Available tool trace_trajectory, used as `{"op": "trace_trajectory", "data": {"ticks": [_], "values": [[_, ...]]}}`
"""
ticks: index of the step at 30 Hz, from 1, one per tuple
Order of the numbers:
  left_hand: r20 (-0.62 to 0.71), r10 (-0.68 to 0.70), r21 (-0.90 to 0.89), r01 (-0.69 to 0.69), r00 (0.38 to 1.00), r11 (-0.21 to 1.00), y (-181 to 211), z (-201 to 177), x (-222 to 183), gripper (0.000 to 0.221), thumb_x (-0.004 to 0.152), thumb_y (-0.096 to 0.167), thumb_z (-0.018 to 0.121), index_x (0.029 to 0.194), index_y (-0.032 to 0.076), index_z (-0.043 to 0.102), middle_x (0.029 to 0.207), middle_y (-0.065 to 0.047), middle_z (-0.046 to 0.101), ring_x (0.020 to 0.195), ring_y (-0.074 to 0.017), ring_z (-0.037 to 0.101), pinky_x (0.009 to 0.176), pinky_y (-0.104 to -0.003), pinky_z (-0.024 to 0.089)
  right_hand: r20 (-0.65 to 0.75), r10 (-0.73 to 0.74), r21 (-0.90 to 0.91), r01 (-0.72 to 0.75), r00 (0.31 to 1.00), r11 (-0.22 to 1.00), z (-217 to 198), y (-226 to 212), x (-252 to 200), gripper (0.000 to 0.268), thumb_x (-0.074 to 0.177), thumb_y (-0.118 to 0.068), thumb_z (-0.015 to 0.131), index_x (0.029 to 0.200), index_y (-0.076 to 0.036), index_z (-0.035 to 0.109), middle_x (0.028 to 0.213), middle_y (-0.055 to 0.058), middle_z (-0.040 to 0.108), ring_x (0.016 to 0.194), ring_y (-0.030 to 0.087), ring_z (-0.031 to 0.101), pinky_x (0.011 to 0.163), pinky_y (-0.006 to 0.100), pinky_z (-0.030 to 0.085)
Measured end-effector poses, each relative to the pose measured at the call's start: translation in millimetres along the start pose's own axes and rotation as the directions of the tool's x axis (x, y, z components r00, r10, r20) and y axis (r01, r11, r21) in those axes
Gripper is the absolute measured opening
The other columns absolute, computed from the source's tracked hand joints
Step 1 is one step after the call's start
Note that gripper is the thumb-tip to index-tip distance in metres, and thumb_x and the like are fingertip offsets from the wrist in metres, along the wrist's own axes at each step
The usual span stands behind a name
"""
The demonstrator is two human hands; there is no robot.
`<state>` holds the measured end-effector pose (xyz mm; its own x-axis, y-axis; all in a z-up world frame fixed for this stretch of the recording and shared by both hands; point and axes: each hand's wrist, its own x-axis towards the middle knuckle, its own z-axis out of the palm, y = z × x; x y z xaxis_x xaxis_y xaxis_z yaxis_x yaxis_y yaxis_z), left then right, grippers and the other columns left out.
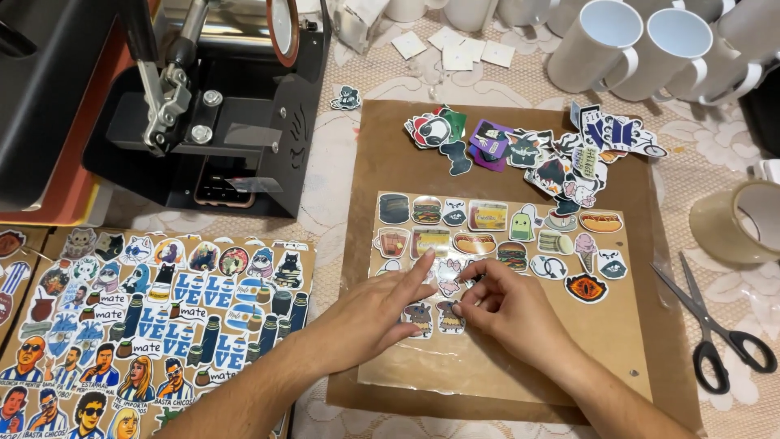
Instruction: Peeling the adhesive backing from small stickers and applying them to a surface.
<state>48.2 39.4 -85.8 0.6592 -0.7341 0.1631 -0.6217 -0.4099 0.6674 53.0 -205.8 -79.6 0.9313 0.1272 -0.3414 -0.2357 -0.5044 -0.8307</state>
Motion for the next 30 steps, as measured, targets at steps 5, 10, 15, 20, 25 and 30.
{"op": "trace_trajectory", "data": {"ticks": [5, 10, 15, 20, 25, 30], "values": [[-0.016, 0.027, 0.035, -0.026, 1.000, 0.999, -3.2, 4.2, -0.8, 0.107, 0.089, 0.013, 0.077, 0.158, 0.008, -0.005, 0.133, -0.019, 0.068, 0.124, -0.0398, 0.057, 0.099, -0.048, 0.045, 0.001, 0.003, -0.024, -0.003, 1.000, 1.000, 0.5, -1.1, -0.5, 0.029, 0.077, -0.010, 0.085, 0.101, -0.014, 0.070, 0.070, 0.001, 0.079, 0.058, 0.010, 0.067, 0.061, 0.023, 0.053], [-0.011, 0.010, 0.035, -0.010, 1.000, 0.999, -2.6, 3.7, -0.6, 0.107, 0.088, 0.013, 0.077, 0.158, 0.008, -0.004, 0.132, -0.019, 0.068, 0.121, -0.0387, 0.059, 0.098, -0.047, 0.046, -0.004, -0.004, -0.021, 0.004, 1.000, 1.000, 2.8, -1.6, -2.4, 0.026, 0.078, -0.011, 0.084, 0.099, -0.015, 0.070, 0.068, 0.000, 0.078, 0.056, 0.009, 0.063, 0.060, 0.023, 0.050], [-0.019, 0.032, 0.057, -0.031, 0.999, 0.998, -1.9, 3.6, -1.5, 0.107, 0.089, 0.014, 0.077, 0.158, 0.009, -0.004, 0.130, -0.018, 0.070, 0.121, -0.0382, 0.060, 0.098, -0.048, 0.046, -0.052, -0.042, -0.170, 0.033, 0.998, 0.985, 5.3, -8.8, -9.7, 0.024, 0.079, -0.017, 0.080, 0.100, -0.018, 0.068, 0.066, -0.006, 0.077, 0.055, 0.008, 0.066, 0.063, 0.024, 0.051], [-0.072, 0.254, 0.176, -0.239, 0.965, 0.955, 5.6, 7.3, -2.8, 0.080, 0.089, -0.004, 0.070, 0.155, 0.001, 0.026, 0.119, -0.021, 0.065, 0.105, -0.0365, 0.061, 0.091, -0.047, 0.051, -0.068, -0.047, -0.251, 0.028, 0.997, 0.968, 6.8, -12.2, -12.4, 0.022, 0.079, -0.019, 0.075, 0.099, -0.021, 0.068, 0.068, -0.007, 0.077, 0.057, 0.008, 0.068, 0.064, 0.026, 0.053], [0.002, 0.296, 0.206, -0.290, 0.955, 0.935, 2.5, 18.4, -4.6, 0.068, 0.093, -0.012, 0.058, 0.153, -0.003, 0.029, 0.124, -0.031, 0.062, 0.116, -0.0427, 0.062, 0.106, -0.050, 0.047, -0.068, -0.057, -0.330, 0.031, 0.996, 0.943, 9.1, -6.8, -11.4, 0.022, 0.078, -0.024, 0.073, 0.099, -0.025, 0.069, 0.068, -0.007, 0.075, 0.059, 0.011, 0.068, 0.064, 0.028, 0.052], [0.006, 0.308, 0.244, -0.300, 0.951, 0.922, 6.3, 16.3, -1.7, 0.069, 0.092, -0.012, 0.058, 0.153, -0.007, 0.027, 0.124, -0.025, 0.065, 0.116, -0.0362, 0.063, 0.107, -0.047, 0.046, -0.075, -0.306, -0.394, 0.253, 0.949, 0.883, 12.7, 7.5, -14.0, 0.009, 0.085, -0.028, 0.072, 0.094, -0.025, 0.071, 0.094, -0.006, 0.061, 0.065, 0.013, 0.067, 0.061, 0.035, 0.050]]}}
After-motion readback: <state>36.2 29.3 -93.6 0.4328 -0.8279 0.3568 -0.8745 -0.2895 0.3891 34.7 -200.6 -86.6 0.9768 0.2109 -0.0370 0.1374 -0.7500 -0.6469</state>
